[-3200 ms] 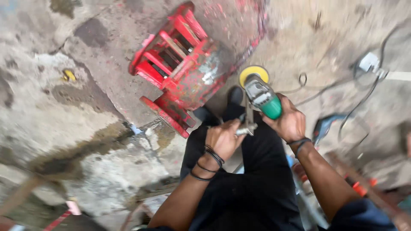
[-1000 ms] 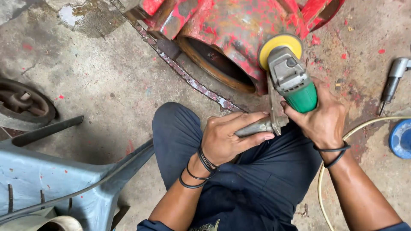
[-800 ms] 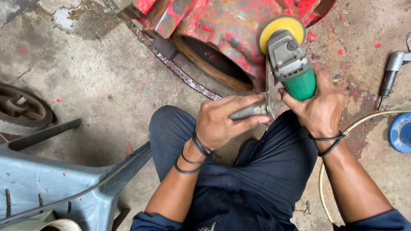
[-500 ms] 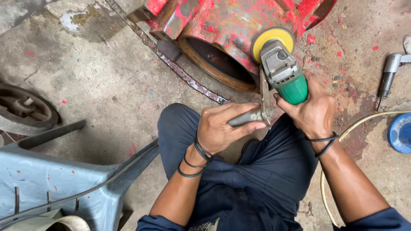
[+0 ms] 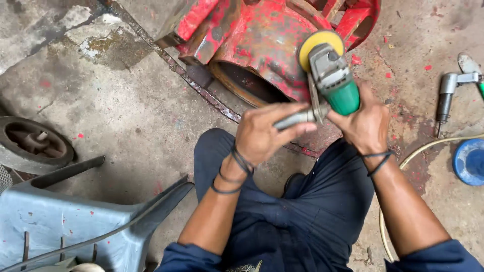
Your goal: Using a hand-held angle grinder to remove paint and smooth the surface of a large metal pump housing.
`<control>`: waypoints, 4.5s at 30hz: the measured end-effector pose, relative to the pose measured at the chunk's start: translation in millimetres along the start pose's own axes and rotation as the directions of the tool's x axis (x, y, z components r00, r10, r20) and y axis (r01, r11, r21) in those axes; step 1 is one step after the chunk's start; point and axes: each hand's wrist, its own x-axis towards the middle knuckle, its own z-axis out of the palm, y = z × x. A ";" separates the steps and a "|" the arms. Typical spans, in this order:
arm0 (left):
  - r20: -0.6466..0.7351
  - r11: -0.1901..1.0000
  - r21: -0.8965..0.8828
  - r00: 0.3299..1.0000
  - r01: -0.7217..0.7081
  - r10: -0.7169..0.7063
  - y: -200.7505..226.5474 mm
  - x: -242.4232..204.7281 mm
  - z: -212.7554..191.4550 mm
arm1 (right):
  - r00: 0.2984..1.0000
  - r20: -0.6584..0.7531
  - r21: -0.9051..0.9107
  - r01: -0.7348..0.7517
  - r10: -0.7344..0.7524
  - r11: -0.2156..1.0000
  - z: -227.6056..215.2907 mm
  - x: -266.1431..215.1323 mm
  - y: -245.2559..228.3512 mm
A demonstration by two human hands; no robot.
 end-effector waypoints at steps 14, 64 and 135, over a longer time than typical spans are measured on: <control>-0.074 0.979 0.171 0.992 0.109 -0.097 19.5 -1.7 5.8 | 0.988 0.022 -0.151 0.157 -0.156 0.976 -2.4 12.6 7.5; -0.209 0.992 0.116 0.978 0.049 -0.024 14.6 -7.3 -26.4 | 0.978 0.141 -0.246 0.184 -0.153 0.952 -10.8 39.1 -30.7; 0.089 0.989 0.150 0.996 -0.017 0.004 -8.1 71.5 -32.7 | 0.986 0.002 -0.118 0.163 -0.164 0.979 2.7 54.0 15.3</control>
